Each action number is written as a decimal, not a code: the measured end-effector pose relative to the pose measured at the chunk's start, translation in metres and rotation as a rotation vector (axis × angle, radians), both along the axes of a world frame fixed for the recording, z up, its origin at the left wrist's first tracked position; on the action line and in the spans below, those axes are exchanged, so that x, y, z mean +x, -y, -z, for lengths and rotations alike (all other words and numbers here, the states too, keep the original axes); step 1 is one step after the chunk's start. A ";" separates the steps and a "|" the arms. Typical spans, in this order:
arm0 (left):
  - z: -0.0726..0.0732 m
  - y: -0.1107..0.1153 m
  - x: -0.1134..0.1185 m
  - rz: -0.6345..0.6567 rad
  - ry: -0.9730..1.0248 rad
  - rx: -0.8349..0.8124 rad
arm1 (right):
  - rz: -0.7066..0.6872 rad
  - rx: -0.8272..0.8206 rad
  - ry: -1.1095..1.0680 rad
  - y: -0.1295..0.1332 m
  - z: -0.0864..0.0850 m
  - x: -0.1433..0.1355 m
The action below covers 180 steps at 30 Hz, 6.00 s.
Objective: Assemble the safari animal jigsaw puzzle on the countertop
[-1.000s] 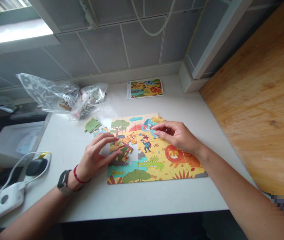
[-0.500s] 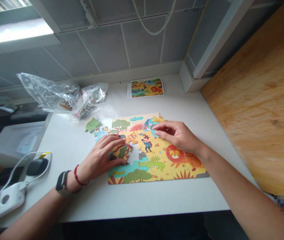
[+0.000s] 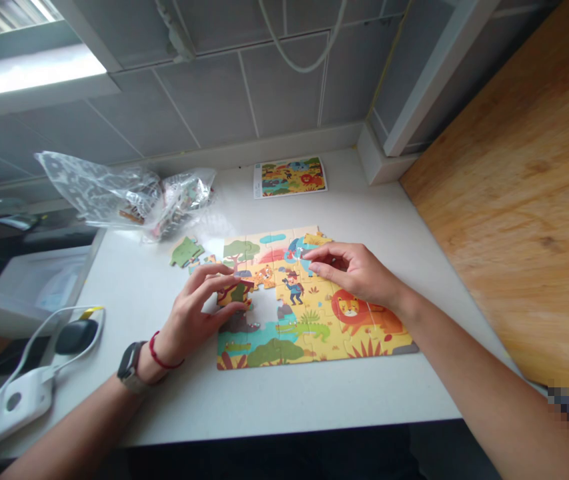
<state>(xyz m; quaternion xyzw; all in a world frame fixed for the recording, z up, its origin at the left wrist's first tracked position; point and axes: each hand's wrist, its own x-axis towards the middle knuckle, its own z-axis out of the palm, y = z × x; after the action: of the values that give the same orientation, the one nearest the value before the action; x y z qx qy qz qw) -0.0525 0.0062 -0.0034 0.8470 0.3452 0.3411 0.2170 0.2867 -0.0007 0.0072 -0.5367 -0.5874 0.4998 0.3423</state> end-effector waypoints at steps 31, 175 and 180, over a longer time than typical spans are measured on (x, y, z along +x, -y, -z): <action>-0.001 -0.002 0.002 -0.178 0.583 -0.568 | -0.017 -0.029 -0.003 -0.001 0.002 0.000; -0.010 0.002 -0.001 0.110 0.468 -0.624 | -0.521 0.273 0.006 0.020 -0.034 -0.081; -0.006 0.001 -0.002 0.106 0.469 -0.628 | -0.498 0.282 -0.004 0.021 -0.033 -0.080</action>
<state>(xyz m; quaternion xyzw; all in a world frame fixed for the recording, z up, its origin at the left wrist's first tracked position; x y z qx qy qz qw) -0.0544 0.0056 0.0026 0.6550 0.3295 0.3917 0.5558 0.2066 -0.0217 0.0405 -0.3220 -0.7641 0.4828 0.2817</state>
